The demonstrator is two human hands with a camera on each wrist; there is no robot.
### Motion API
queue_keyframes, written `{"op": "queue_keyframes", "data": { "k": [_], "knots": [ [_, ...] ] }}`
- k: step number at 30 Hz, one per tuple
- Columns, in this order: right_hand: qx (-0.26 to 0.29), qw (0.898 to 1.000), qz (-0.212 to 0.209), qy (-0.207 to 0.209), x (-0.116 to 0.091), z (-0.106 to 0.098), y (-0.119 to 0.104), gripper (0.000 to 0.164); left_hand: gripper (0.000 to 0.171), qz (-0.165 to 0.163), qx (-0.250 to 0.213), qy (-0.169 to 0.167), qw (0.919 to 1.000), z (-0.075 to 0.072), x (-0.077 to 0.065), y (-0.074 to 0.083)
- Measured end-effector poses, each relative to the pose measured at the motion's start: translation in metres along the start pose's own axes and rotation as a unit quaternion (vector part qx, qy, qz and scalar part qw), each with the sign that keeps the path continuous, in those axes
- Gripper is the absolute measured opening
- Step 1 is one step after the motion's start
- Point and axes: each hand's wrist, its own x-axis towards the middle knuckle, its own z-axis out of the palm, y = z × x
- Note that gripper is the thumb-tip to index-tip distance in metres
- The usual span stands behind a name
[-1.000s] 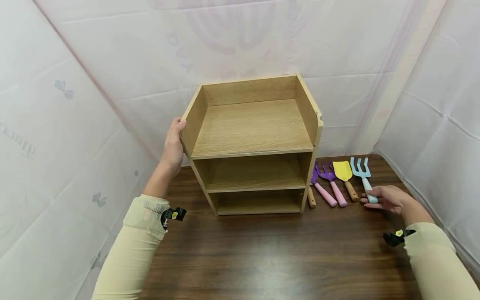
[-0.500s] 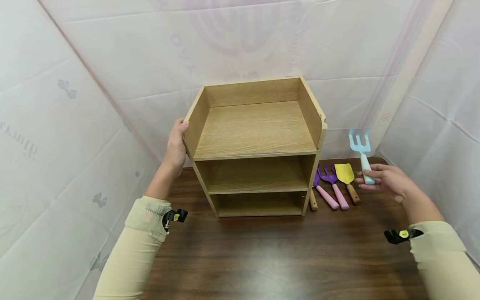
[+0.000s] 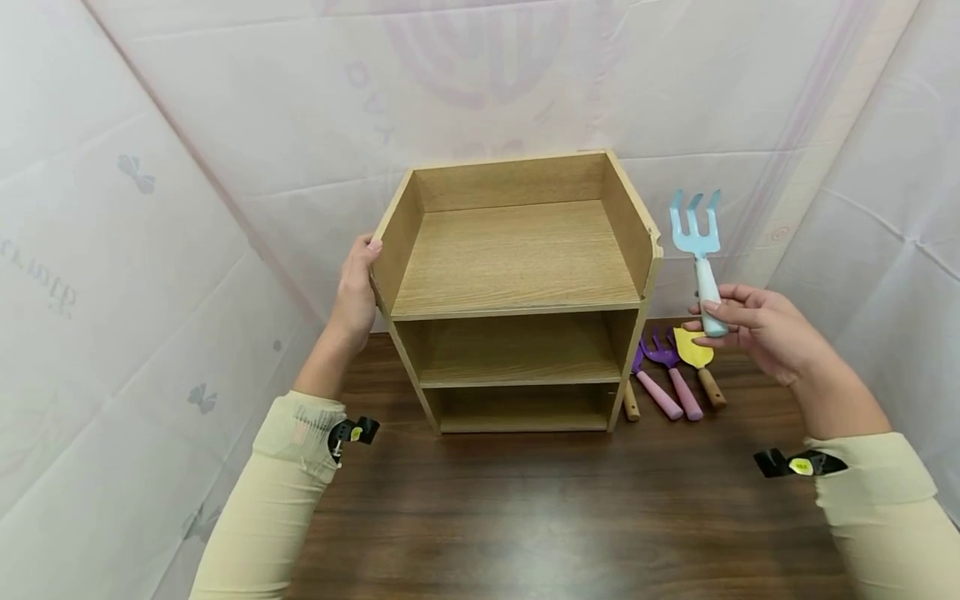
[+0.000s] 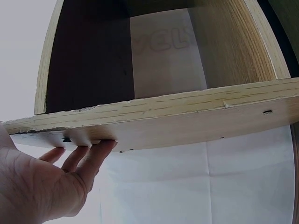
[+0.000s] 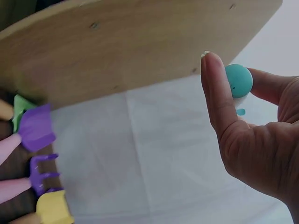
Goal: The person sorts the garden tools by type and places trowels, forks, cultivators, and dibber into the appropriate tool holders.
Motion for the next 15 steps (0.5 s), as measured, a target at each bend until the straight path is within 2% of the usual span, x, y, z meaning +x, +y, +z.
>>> {"op": "queue_keyframes", "data": {
  "k": [9, 15],
  "knots": [
    [0.003, 0.999, -0.044, -0.007, -0.006, 0.027, -0.027, 0.023, 0.044, -0.003, -0.006, -0.002, 1.0000, 0.004, 0.002, -0.001],
    [-0.016, 0.996, -0.080, -0.038, -0.009, 0.038, -0.047, 0.026, 0.046, -0.003, -0.004, 0.002, 1.0000, 0.006, 0.003, -0.002]
  ]
}}
